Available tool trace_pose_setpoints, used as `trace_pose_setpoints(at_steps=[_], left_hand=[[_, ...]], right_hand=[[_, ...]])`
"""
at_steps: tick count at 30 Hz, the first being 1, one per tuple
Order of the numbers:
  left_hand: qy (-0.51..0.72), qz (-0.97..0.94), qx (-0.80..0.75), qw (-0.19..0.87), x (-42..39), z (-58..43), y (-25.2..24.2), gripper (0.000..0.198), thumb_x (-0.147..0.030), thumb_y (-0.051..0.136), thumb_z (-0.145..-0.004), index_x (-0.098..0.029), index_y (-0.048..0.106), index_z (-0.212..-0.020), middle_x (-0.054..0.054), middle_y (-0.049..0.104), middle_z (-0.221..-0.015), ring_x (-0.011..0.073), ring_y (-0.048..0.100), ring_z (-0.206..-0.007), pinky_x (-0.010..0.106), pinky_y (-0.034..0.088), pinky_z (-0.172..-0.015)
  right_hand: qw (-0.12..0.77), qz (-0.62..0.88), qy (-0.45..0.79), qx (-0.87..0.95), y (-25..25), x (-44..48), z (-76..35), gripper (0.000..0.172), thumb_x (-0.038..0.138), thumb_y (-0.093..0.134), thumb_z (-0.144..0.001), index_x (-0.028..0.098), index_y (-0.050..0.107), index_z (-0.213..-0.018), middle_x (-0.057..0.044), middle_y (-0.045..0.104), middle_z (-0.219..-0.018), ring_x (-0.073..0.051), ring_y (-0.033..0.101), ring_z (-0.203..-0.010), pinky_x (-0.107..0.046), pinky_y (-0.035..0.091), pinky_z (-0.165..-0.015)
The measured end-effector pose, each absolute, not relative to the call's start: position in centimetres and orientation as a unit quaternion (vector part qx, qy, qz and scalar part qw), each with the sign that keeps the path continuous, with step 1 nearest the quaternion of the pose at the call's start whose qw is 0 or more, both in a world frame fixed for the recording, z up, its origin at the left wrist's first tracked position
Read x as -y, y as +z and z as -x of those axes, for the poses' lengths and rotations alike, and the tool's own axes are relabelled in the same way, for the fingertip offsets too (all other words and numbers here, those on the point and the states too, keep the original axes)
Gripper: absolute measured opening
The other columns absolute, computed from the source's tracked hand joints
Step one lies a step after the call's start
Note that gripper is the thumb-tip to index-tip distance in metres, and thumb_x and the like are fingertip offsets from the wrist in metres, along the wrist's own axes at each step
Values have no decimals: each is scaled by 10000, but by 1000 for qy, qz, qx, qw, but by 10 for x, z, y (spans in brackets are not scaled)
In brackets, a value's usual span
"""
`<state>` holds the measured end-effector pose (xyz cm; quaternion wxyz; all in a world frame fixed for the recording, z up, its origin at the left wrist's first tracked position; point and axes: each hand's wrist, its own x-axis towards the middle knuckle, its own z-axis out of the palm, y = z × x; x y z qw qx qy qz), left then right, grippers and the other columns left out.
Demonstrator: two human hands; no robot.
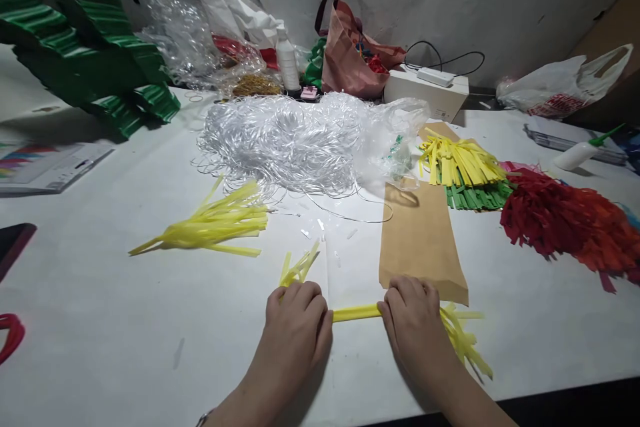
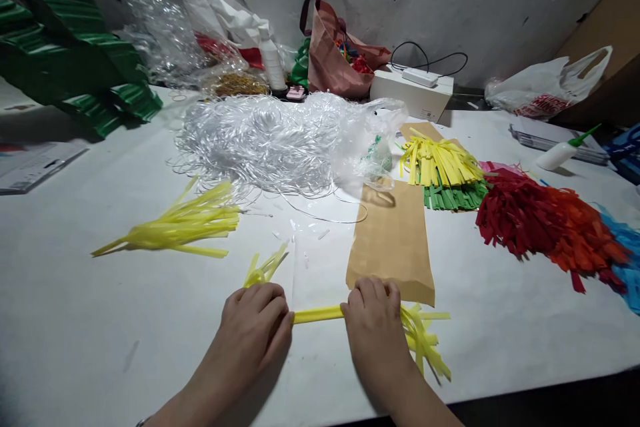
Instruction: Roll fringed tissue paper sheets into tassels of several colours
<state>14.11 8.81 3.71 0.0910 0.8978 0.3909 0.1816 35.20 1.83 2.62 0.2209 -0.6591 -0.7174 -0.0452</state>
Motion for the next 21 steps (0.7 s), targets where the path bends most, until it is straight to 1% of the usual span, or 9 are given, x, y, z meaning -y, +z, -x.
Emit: trace_pose_setpoints(at_steps=[2, 4, 7, 9, 11, 14, 18, 21], left_hand=[[183, -898, -392, 85, -89, -142, 37, 214, -127, 445, -941, -191, 553, -769, 39, 608, -850, 234, 560, -798, 458, 351, -826], [195, -897, -387, 91, -89, -141, 37, 191, -100, 451, -933, -188, 564, -806, 40, 611, -874, 229, 563, -806, 455, 352, -834], [221, -905, -344, 116, -89, -141, 37, 246, -35, 421, -937, -196, 598, -878, 39, 632, -928, 221, 570, -868, 466, 344, -913], [225, -913, -314, 129, -88, -140, 38, 275, -21, 420, -942, -208, 612, -879, 26, 646, -911, 219, 563, -893, 479, 320, -975], [225, -917, -300, 137, -88, -141, 39, 265, -35, 434, -940, -211, 614, -855, 20, 648, -866, 222, 552, -881, 492, 304, -999], [220, -918, -297, 145, -88, -143, 44, 233, -73, 452, -940, -206, 611, -834, 23, 648, -843, 224, 548, -854, 501, 308, -988], [222, -919, -295, 142, -90, -142, 47, 233, -120, 466, -971, -211, 622, -822, 12, 656, -825, 215, 555, -841, 486, 330, -968], [226, -922, -286, 135, -92, -141, 41, 242, -105, 460, -972, -210, 629, -833, 13, 656, -832, 208, 557, -842, 471, 346, -969]], right_hand=[[215, 665, -52, 714, 26, -20, -353, 265, 158, 388, -1026, 209, 486, -785, -59, 581, -858, -232, 531, -851, -437, 335, -884], [215, 671, -63, 707, 27, -20, -353, 265, 158, 400, -1023, 206, 495, -781, -50, 571, -821, -223, 522, -812, -436, 335, -873], [238, 660, -82, 707, 32, -20, -350, 254, 75, 385, -995, 191, 547, -837, -65, 597, -858, -225, 532, -844, -470, 317, -935], [261, 615, -73, 741, 36, -21, -346, 277, 27, 376, -973, 184, 573, -858, -63, 610, -874, -213, 532, -853, -476, 304, -974], [273, 558, -52, 782, 39, -23, -340, 288, 23, 392, -970, 188, 578, -824, -35, 599, -812, -190, 516, -803, -446, 311, -973], [251, 507, -49, 823, 38, -29, -335, 268, 33, 450, -962, 188, 570, -780, -5, 566, -733, -174, 488, -749, -409, 322, -951], [192, 483, -83, 850, 32, -36, -334, 249, 27, 504, -926, 186, 541, -739, -13, 550, -747, -179, 472, -737, -411, 328, -958], [210, 500, -60, 838, 30, -37, -334, 260, 63, 489, -951, 191, 539, -730, -12, 547, -741, -181, 479, -744, -400, 342, -922]])
